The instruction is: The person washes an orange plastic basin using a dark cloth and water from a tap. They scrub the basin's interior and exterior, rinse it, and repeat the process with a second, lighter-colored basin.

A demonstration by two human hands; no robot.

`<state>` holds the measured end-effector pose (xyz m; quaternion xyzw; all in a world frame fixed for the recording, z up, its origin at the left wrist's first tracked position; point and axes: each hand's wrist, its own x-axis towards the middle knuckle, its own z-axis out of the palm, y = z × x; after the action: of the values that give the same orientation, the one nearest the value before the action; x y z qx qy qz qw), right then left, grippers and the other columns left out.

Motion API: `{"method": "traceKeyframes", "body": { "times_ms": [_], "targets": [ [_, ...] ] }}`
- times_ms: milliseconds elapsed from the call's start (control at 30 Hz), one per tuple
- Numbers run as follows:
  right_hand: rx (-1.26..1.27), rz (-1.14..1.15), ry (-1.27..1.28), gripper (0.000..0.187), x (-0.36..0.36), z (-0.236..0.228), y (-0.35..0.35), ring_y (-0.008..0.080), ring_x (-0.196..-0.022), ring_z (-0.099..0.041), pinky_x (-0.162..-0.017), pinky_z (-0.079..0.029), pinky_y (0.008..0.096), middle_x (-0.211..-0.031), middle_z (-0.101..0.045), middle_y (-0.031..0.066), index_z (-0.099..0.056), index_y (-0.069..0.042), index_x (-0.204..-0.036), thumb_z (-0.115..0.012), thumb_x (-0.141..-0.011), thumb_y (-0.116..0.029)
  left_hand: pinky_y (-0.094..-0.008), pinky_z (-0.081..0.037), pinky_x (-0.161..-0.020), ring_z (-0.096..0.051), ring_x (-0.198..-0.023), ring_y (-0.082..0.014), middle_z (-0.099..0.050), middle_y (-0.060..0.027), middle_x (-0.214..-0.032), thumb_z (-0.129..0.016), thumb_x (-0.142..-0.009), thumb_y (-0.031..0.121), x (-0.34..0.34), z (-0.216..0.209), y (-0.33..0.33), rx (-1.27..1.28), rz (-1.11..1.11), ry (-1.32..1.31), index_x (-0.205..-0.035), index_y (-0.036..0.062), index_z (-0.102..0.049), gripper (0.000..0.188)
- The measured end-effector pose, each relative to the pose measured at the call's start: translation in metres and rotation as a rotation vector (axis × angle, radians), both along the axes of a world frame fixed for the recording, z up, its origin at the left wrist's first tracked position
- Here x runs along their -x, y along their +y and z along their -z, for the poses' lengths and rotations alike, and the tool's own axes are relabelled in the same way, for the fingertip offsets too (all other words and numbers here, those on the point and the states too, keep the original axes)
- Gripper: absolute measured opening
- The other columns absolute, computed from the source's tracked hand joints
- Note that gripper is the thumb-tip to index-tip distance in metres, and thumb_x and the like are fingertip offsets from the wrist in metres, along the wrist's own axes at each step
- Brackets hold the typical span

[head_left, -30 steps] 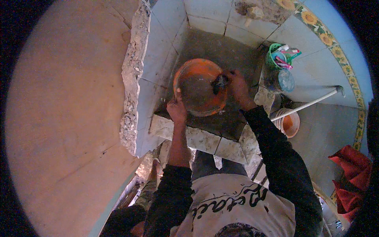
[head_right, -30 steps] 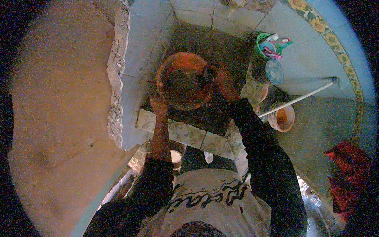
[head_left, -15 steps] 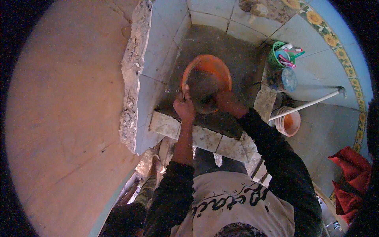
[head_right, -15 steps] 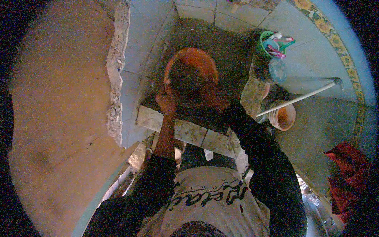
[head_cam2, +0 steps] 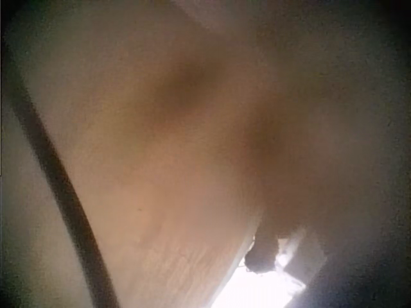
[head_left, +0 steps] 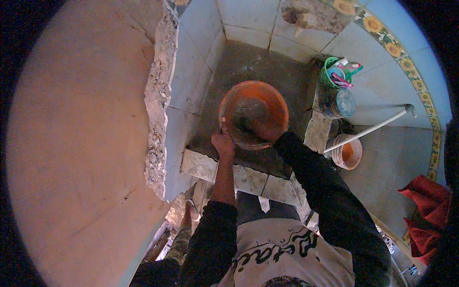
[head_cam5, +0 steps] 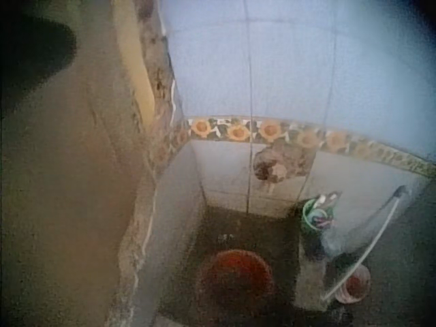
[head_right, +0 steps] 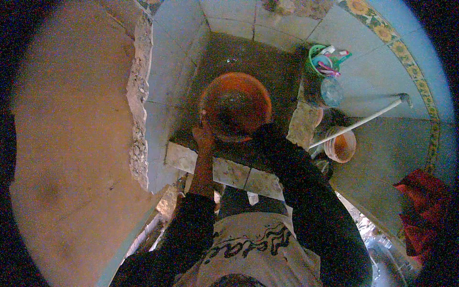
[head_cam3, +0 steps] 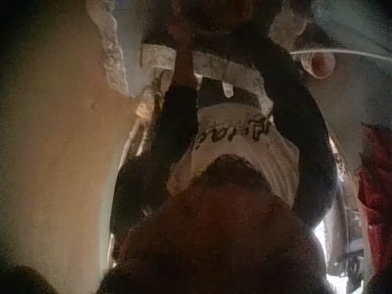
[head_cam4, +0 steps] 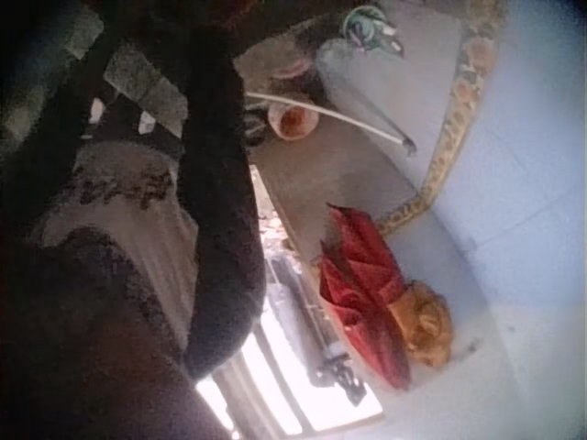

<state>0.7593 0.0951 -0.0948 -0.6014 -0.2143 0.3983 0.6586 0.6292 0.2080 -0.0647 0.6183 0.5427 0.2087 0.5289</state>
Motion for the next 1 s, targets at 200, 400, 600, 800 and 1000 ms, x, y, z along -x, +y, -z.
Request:
{"method": "traceKeyframes", "body": {
  "times_ms": [200, 400, 600, 800, 1000],
  "targets": [
    [0.796, -0.658, -0.748, 0.049, -0.055, 0.042, -0.023, 0.0286, -0.125, -0.062, -0.105, -0.051, 0.0417, -0.138, -0.064, 0.0164, -0.050, -0.005, -0.148, -0.055, -0.101, -0.012, -0.0477, -0.052, -0.069, -0.062, -0.070, -0.0307, -0.071, -0.0208, -0.085, -0.052, -0.102, 0.063, -0.011, 0.056, -0.004, -0.029, 0.170, 0.029, -0.106, -0.0119, -0.070, 0.077],
    [0.170, -0.476, -0.791, 0.039, -0.035, 0.008, -0.008, 0.0276, -0.114, -0.066, -0.098, -0.053, 0.0440, -0.126, -0.070, 0.0145, -0.061, -0.004, -0.137, -0.055, -0.099, -0.009, -0.0502, -0.052, -0.083, -0.068, -0.092, -0.0388, -0.072, -0.0260, -0.099, -0.051, -0.103, 0.063, -0.023, 0.060, -0.013, -0.071, 0.085, 0.027, -0.122, -0.0094, -0.065, 0.076],
    [0.638, -0.497, -0.850, 0.030, -0.047, -0.033, 0.033, 0.0322, -0.113, -0.065, -0.098, -0.052, 0.0450, -0.124, -0.069, 0.0162, -0.066, -0.004, -0.127, -0.055, -0.100, -0.012, -0.0473, -0.051, -0.091, -0.068, -0.099, -0.0380, -0.072, -0.0261, -0.108, -0.052, -0.106, 0.051, 0.000, 0.069, -0.005, -0.199, 0.267, 0.053, -0.124, -0.0072, -0.066, 0.063],
    [0.376, -0.103, -1.025, 0.024, -0.018, -0.031, 0.053, 0.0365, -0.106, -0.067, -0.091, -0.053, 0.0473, -0.111, -0.070, 0.0208, -0.070, -0.004, -0.109, -0.064, -0.094, -0.021, -0.0471, -0.051, -0.090, -0.066, -0.096, -0.0351, -0.072, -0.0251, -0.105, -0.053, -0.108, 0.043, -0.004, 0.044, -0.011, 0.088, 0.127, -0.028, -0.123, -0.0072, -0.067, 0.054],
    [0.434, 0.131, -0.335, 0.023, -0.039, -0.006, 0.072, 0.0317, -0.093, -0.066, -0.085, -0.053, 0.0470, -0.097, -0.069, 0.0142, -0.070, -0.005, -0.106, -0.066, -0.092, -0.023, -0.0457, -0.051, -0.083, -0.064, -0.087, -0.0325, -0.072, -0.0220, -0.096, -0.050, -0.109, 0.042, -0.008, 0.029, -0.014, -0.217, 0.190, -0.079, -0.114, -0.0072, -0.068, 0.053]
  ]
}}
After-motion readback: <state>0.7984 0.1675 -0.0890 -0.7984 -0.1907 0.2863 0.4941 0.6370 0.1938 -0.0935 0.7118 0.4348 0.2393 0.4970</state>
